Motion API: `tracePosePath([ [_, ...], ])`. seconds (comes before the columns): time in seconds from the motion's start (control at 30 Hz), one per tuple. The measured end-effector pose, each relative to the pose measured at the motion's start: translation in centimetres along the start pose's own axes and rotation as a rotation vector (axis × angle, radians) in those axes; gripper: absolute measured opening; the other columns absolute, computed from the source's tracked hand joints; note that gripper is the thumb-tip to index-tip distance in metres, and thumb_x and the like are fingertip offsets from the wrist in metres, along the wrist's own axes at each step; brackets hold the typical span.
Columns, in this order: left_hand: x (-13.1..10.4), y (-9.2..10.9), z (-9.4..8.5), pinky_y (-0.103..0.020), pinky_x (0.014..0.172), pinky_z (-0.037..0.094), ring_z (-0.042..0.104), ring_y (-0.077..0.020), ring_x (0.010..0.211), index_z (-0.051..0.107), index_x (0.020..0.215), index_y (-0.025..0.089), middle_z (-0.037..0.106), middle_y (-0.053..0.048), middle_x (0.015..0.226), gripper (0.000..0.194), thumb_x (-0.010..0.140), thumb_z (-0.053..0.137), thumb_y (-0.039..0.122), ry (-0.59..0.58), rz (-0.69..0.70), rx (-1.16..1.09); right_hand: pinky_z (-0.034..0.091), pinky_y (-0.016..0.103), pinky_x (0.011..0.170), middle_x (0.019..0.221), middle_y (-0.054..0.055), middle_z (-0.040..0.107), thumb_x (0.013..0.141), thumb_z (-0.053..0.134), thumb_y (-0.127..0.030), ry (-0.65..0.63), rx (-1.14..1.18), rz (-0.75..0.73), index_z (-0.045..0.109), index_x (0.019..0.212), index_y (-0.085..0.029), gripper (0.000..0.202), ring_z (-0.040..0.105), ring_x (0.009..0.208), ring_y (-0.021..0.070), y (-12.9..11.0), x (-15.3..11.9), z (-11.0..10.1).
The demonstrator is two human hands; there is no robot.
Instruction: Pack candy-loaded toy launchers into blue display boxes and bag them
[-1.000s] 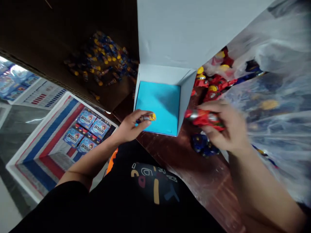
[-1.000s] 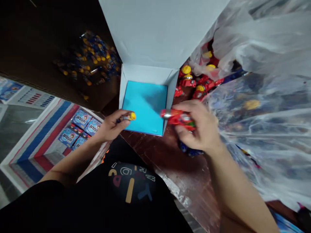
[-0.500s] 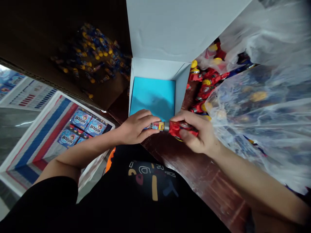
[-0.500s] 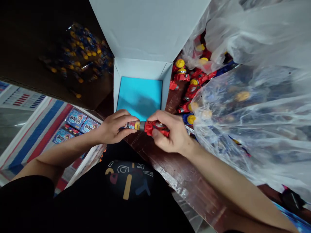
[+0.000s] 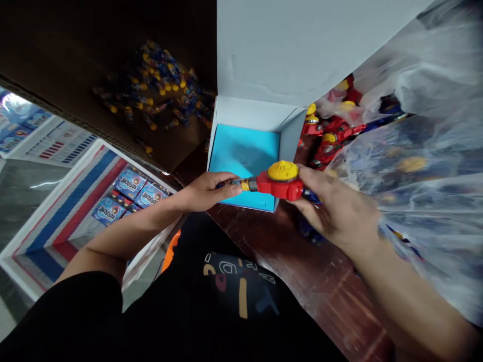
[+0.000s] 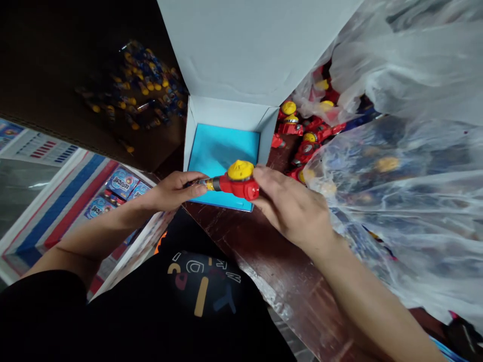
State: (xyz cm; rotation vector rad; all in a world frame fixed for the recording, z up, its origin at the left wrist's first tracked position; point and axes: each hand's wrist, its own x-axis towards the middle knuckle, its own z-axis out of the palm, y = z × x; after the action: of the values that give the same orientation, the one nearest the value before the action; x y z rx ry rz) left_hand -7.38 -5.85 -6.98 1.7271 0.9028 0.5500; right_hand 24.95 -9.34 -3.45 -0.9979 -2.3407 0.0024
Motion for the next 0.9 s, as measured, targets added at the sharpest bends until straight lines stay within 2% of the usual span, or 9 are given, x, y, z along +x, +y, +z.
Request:
tracePosePath([
  [0.13, 0.1, -0.9, 1.5, -0.032, 0.081, 0.055, 0.064, -0.0183, 0.087, 0.069, 0.126, 0.018, 0.071, -0.007, 0.101, 0.027, 0.112, 0.063, 0.04, 0.289, 0.46, 0.41, 0.07, 0.033, 0.076, 0.107, 0.004, 0.084, 0.101, 0.079, -0.042, 0.002, 0.387, 0.607, 0.074, 0.135, -0.026, 0.038, 0.082, 0.085, 0.0201, -2.0, 1.2, 0.9],
  [0.23, 0.5, -1.4, 2.4, -0.032, 0.085, 0.058, 0.066, -0.0196, 0.092, 0.065, 0.132, 0.018, 0.071, -0.007, 0.103, 0.029, 0.112, 0.064, 0.039, 0.394, 0.611, 0.54, 0.067, 0.029, 0.068, 0.098, 0.003, 0.082, 0.097, 0.082, -0.051, -0.02, 0.534, 0.754, 0.073, 0.137, -0.025, 0.048, 0.079, 0.078, 0.0168, -2.0, 1.6, 0.8],
  [0.33, 0.7, -2.3, 2.5, -0.032, 0.091, 0.059, 0.07, -0.0196, 0.1, 0.06, 0.142, 0.019, 0.073, -0.007, 0.11, 0.038, 0.114, 0.061, 0.046, 0.42, 0.575, 0.553, 0.07, 0.035, 0.085, 0.12, 0.004, 0.082, 0.095, 0.084, -0.052, -0.09, 0.505, 0.659, 0.069, 0.148, -0.03, 0.059, 0.081, 0.096, 0.0198, -0.9, 1.3, -0.1],
  [0.4, 0.6, -3.8, 2.2, -0.042, 0.11, 0.056, 0.069, -0.0278, 0.125, 0.049, 0.158, 0.022, 0.071, -0.013, 0.136, 0.074, 0.104, 0.07, 0.067, 0.573, 0.506, 0.592, 0.07, 0.042, 0.094, 0.13, 0.004, 0.081, 0.096, 0.082, -0.054, -0.101, 0.444, 0.599, 0.068, 0.152, -0.035, 0.061, 0.081, 0.102, 0.0226, 0.2, 1.3, -0.8],
  [0.5, 0.5, -7.2, 2.6, -0.06, 0.135, 0.034, 0.036, -0.0442, 0.165, 0.018, 0.177, 0.024, 0.033, -0.022, 0.178, 0.118, 0.091, 0.074, 0.082, 0.783, 0.265, 0.534, 0.068, 0.048, 0.095, 0.139, 0.007, 0.078, 0.098, 0.079, -0.055, 0.002, 0.158, 0.508, 0.064, 0.158, -0.039, 0.064, 0.081, 0.098, 0.0268, 2.2, 2.4, -0.6],
  [0.57, 0.8, -9.3, 3.9, -0.06, 0.141, 0.025, 0.02, -0.0417, 0.173, 0.004, 0.18, 0.025, 0.014, -0.021, 0.186, 0.102, 0.106, 0.062, 0.064, 0.707, 0.134, 0.4, 0.066, 0.048, 0.097, 0.14, 0.013, 0.076, 0.1, 0.075, -0.058, 0.033, -0.058, 0.408, 0.061, 0.162, -0.033, 0.068, 0.079, 0.105, 0.0315, 3.5, 4.2, 0.7],
  [0.67, 1.8, -10.7, 6.7, -0.055, 0.144, 0.024, 0.015, -0.0329, 0.176, -0.003, 0.18, 0.026, 0.008, -0.016, 0.188, 0.08, 0.114, 0.041, 0.029, 0.569, 0.09, 0.24, 0.062, 0.038, 0.084, 0.12, 0.016, 0.079, 0.107, 0.061, -0.062, -0.074, -0.212, 0.262, 0.063, 0.16, -0.024, 0.065, 0.077, 0.103, 0.0296, 4.9, 7.4, 3.5],
  [0.77, 2.8, -10.3, 8.6, -0.055, 0.146, 0.022, 0.016, -0.0297, 0.176, -0.003, 0.181, 0.028, 0.008, -0.011, 0.189, 0.088, 0.105, 0.038, 0.01, 0.579, 0.077, 0.186, 0.052, 0.03, 0.068, 0.108, 0.013, 0.078, 0.114, 0.045, -0.06, -0.236, -0.301, 0.102, 0.062, 0.161, -0.025, 0.061, 0.073, 0.09, 0.0229, 5.5, 9.7, 4.7],
  [0.9, 3.4, -9.5, 9.1, -0.057, 0.147, 0.02, 0.015, -0.0296, 0.176, -0.003, 0.181, 0.028, 0.009, -0.01, 0.189, 0.095, 0.099, 0.038, 0.002, 0.596, 0.054, 0.176, 0.049, 0.031, 0.068, 0.107, 0.012, 0.077, 0.117, 0.04, -0.05, -0.395, -0.321, -0.026, 0.064, 0.158, -0.025, 0.053, 0.071, 0.087, 0.0231, 5.5, 11.5, 4.3],
])
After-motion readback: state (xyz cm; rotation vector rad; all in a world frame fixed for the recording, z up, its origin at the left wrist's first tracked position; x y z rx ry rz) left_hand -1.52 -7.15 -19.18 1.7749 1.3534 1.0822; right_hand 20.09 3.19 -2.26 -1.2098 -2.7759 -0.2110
